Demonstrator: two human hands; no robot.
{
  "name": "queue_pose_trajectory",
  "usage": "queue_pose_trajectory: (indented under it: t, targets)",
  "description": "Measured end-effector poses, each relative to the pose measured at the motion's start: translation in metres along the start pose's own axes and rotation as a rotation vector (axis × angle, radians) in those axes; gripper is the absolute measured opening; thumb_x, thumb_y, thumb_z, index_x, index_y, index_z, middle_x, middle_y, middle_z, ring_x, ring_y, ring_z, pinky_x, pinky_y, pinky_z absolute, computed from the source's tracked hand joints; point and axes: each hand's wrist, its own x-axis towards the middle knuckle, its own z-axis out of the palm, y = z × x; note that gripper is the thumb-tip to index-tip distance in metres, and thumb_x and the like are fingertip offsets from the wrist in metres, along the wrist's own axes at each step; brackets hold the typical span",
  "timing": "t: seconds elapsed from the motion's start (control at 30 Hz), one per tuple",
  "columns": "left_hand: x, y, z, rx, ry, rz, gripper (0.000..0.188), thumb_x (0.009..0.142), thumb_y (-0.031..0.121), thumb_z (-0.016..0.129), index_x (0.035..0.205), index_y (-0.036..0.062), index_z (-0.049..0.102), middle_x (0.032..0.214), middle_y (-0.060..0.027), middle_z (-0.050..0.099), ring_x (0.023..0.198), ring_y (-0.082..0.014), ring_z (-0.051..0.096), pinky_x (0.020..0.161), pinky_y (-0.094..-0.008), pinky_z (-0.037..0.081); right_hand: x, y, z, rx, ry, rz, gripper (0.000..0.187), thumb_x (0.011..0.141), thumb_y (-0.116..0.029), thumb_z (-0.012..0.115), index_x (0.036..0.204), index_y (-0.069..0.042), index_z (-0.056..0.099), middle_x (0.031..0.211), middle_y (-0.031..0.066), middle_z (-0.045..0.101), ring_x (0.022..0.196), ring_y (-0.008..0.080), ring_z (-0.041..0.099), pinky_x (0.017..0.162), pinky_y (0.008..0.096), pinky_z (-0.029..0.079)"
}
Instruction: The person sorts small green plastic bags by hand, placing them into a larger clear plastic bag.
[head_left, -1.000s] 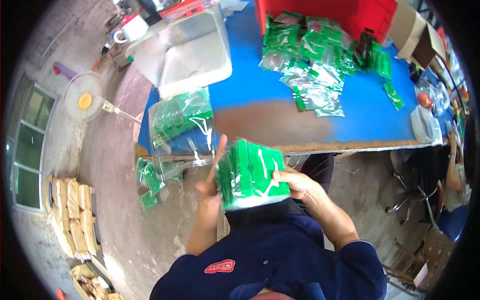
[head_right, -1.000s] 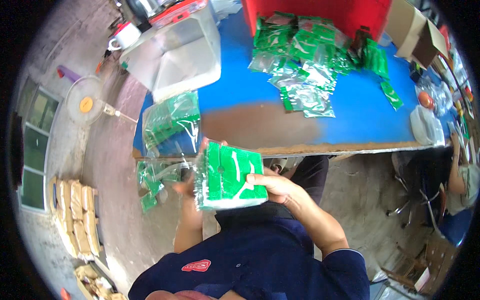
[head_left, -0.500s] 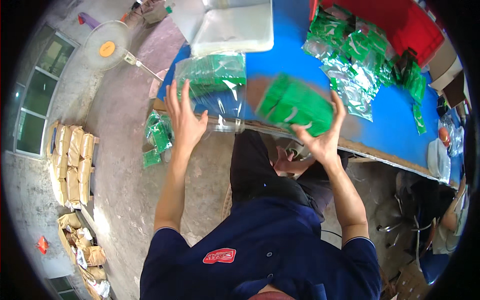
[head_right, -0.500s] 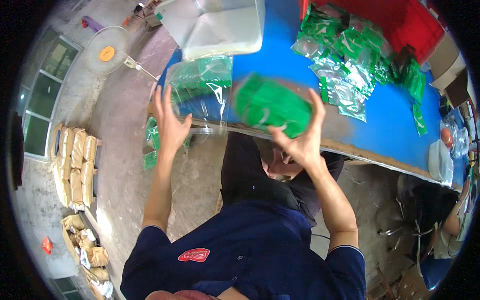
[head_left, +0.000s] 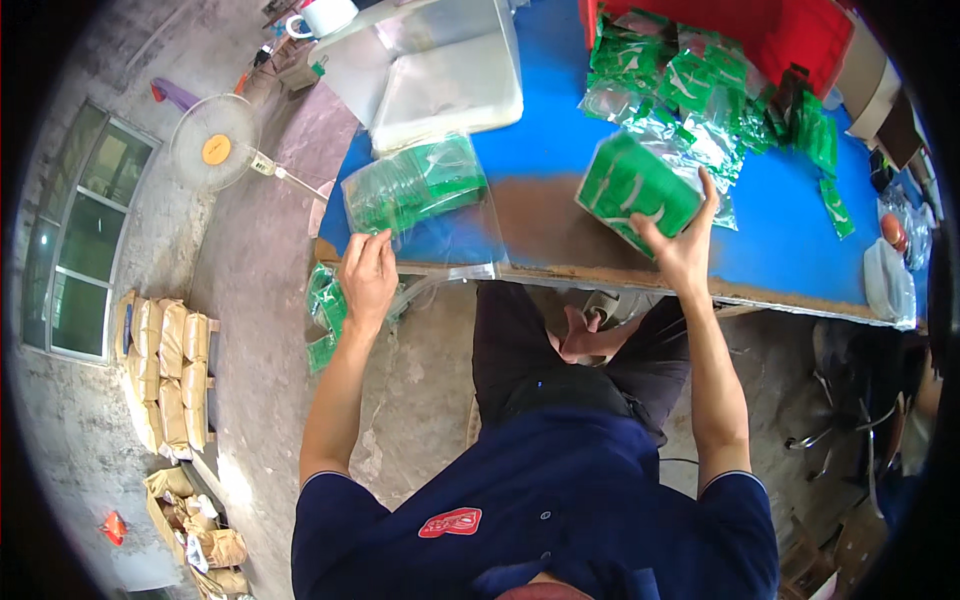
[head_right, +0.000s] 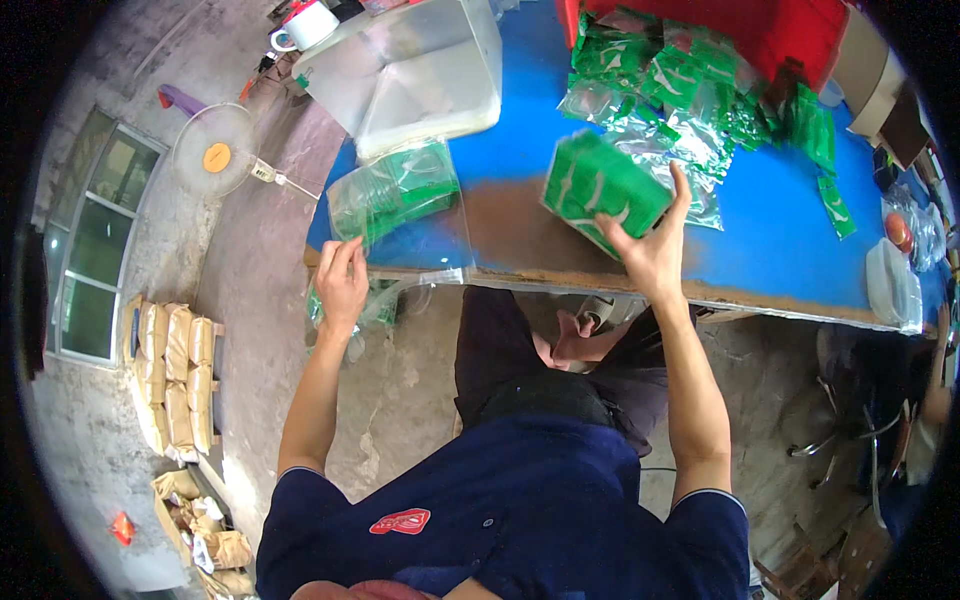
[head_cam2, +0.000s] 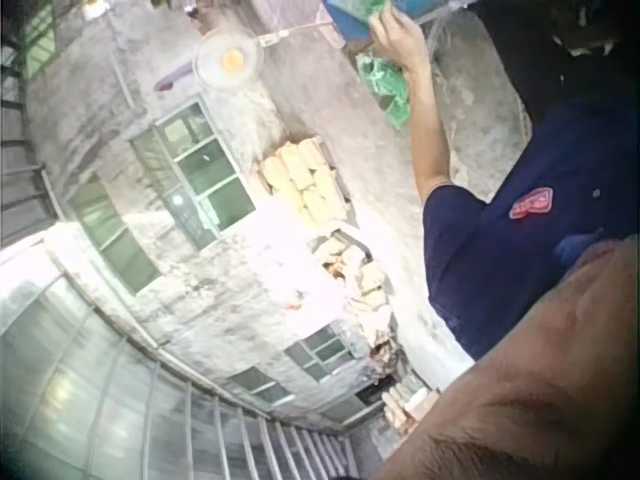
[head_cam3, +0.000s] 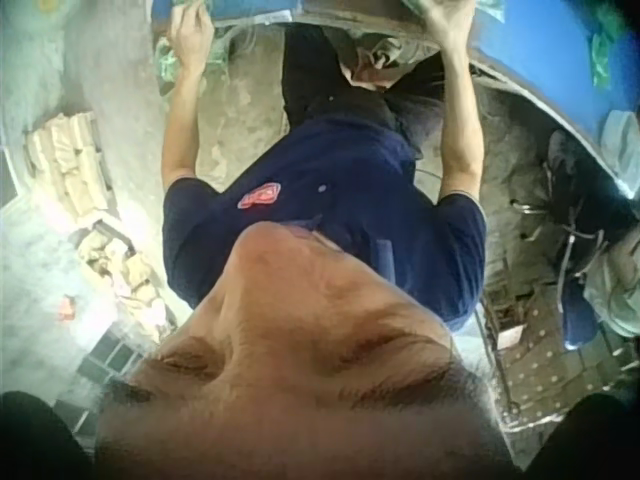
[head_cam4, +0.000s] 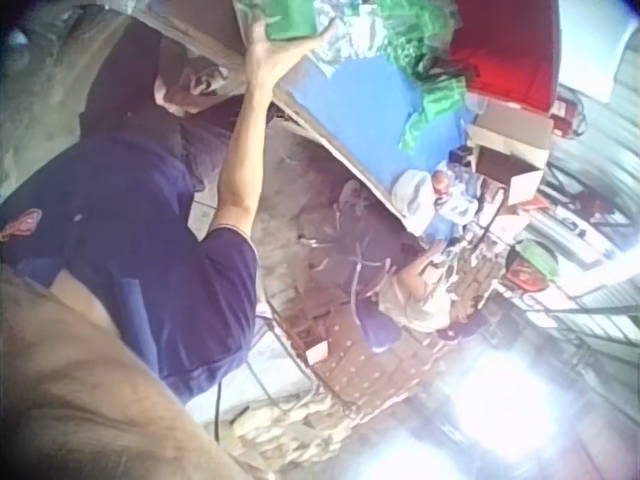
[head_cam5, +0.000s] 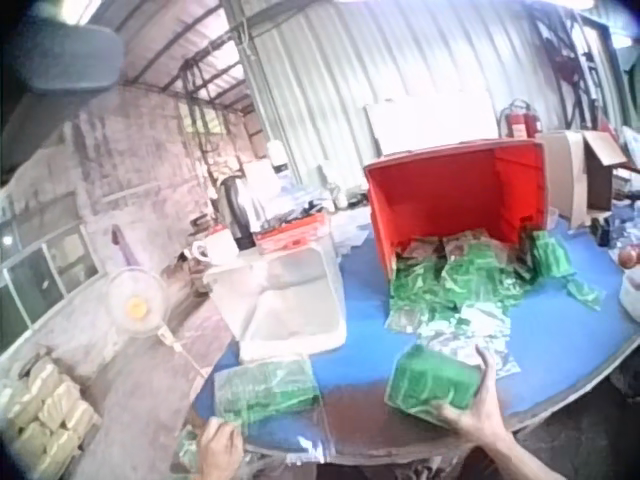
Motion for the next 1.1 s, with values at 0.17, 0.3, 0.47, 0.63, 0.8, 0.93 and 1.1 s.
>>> queue_pose_trajectory:
  t: [0.17,0.3,0.47,0.63,0.8,0.93,1.1]
  targets:
    - [0.019,0.069,0.044,-0.203,-0.097,-0.042,0.014,0.089,0.005,0.065,0.102,0.0019,0.072,0.086,-0.016,0.064,0.075,-0.033,0.066,0.067,-0.0404,0.052,-0.001,-0.034,-0.003,1.118,-0.336,0.764,0.068,0.087,-0.032,0.076,0.14,0.0,0.049,0.125,0.0131,0.064,0.111,0.0232,0.064,0.099,0.0393,0.051]
    - [0.041,0.106,0.057,-0.116,-0.222,-0.039,0.017,0.088,0.008,0.065,0.1,0.0028,0.075,0.083,-0.0165,0.066,0.074,-0.0336,0.068,0.069,-0.0417,0.054,-0.003,-0.037,0.029,0.888,-0.284,0.574,0.08,0.079,-0.021,0.084,0.144,-0.001,0.042,0.122,0.0128,0.064,0.108,0.0213,0.064,0.095,0.0356,0.052]
    - [0.057,0.123,0.032,-0.309,-0.149,-0.19,0.015,0.082,0.002,0.074,0.097,0.0013,0.074,0.07,-0.0112,0.059,0.058,-0.023,0.058,0.057,-0.0361,0.048,0.007,-0.039,0.01,0.471,-0.552,0.485,0.082,0.072,-0.019,0.086,0.141,0.0,0.045,0.12,0.0128,0.064,0.103,0.0232,0.065,0.09,0.033,0.053]
    - [0.054,0.13,0.03,-0.26,-0.153,-0.053,0.012,0.083,0.002,0.074,0.095,0.0017,0.073,0.071,-0.0103,0.059,0.059,-0.0227,0.057,0.056,-0.0363,0.048,0.018,-0.047,0.059,0.389,-0.824,0.703,0.058,0.077,-0.021,0.081,0.127,0.0,0.061,0.111,0.011,0.069,0.098,0.0207,0.068,0.089,0.0356,0.055]
    - [0.064,0.141,0.026,-0.242,-0.12,-0.065,0.009,0.084,0.003,0.074,0.093,0.0015,0.073,0.071,-0.0095,0.058,0.059,-0.0219,0.057,0.055,-0.0362,0.047,0.004,-0.054,0.074,0.88,-0.725,0.893,0.063,0.069,-0.015,0.086,0.124,0.003,0.061,0.115,0.0154,0.068,0.1,0.0241,0.07,0.082,0.043,0.06]
    - [0.061,0.135,0.021,-0.259,-0.135,-0.04,0.008,0.085,0.003,0.073,0.093,0.0015,0.072,0.071,-0.0094,0.058,0.059,-0.0212,0.057,0.055,-0.0358,0.046,-0.009,-0.057,0.071,0.909,-0.856,0.857,0.052,0.071,-0.014,0.083,0.119,-0.002,0.067,0.114,0.0111,0.07,0.099,0.0213,0.069,0.089,0.0405,0.057]
    - [0.059,0.136,0.022,-0.265,-0.143,0.039,0.008,0.086,0.002,0.073,0.093,-0.0012,0.073,0.07,-0.0066,0.057,0.057,-0.0137,0.05,0.053,-0.0308,0.042,0.013,-0.048,0.08,0.963,-0.642,0.94,0.051,0.077,-0.028,0.082,0.121,-0.007,0.067,0.116,0.0106,0.069,0.103,0.0211,0.068,0.09,0.0435,0.054]
